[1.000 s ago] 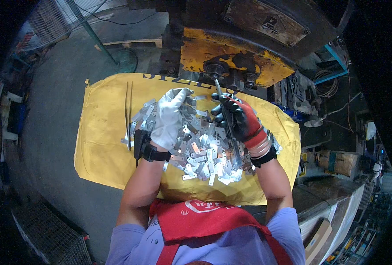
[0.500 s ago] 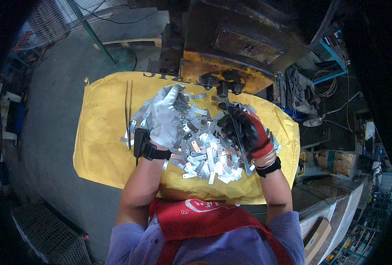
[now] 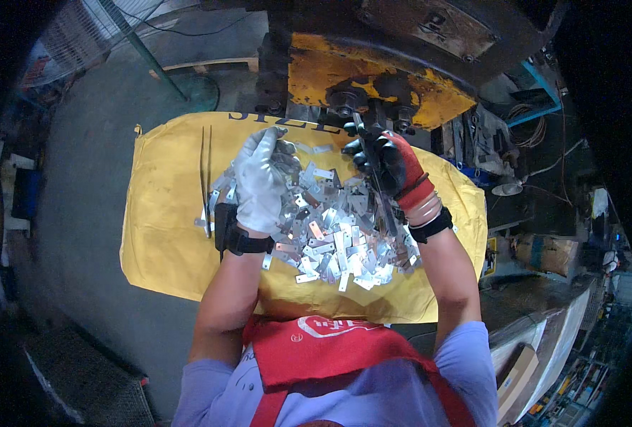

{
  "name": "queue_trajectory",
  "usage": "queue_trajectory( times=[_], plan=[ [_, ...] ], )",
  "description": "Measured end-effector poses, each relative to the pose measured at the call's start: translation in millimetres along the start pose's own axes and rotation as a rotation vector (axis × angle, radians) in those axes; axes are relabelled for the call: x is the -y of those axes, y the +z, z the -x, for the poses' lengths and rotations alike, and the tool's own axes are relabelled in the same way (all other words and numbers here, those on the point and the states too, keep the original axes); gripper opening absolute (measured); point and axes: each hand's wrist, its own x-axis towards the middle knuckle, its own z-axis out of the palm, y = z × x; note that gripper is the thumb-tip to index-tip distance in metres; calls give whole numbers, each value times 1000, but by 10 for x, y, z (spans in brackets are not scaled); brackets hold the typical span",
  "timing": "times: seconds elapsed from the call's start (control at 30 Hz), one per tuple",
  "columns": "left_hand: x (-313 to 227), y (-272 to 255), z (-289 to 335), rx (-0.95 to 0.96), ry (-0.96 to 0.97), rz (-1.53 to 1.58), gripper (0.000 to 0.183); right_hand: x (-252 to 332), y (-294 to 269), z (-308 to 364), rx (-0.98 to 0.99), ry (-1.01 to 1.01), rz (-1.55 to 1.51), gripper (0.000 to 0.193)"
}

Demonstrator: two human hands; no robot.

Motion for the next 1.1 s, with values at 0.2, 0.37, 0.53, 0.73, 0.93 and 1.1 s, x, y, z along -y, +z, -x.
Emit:
queue_trajectory(
  times=[0.2, 0.37, 0.53, 0.73, 0.93, 1.1],
  plan=[
    [-45, 36, 32, 68, 37, -223, 15, 178, 283, 467, -161, 30, 3, 40],
    [-140, -26, 179, 231, 551, -1360, 20, 200, 186, 914, -338, -63, -57, 36],
    [-136, -80, 399, 462, 496, -1731, 29, 204, 148, 1064, -366, -137, -106, 37],
    [127, -9, 391, 371, 766, -1714, 28, 185, 112, 1113, -299, -98, -152, 37],
    [184, 11, 197, 399, 844, -1502, 14, 172, 54, 1175, -277, -124, -159, 37],
    [-35, -24, 429, 387, 545, -1481, 24, 211, 64, 1203, -396, -149, -7, 36]
  ],
)
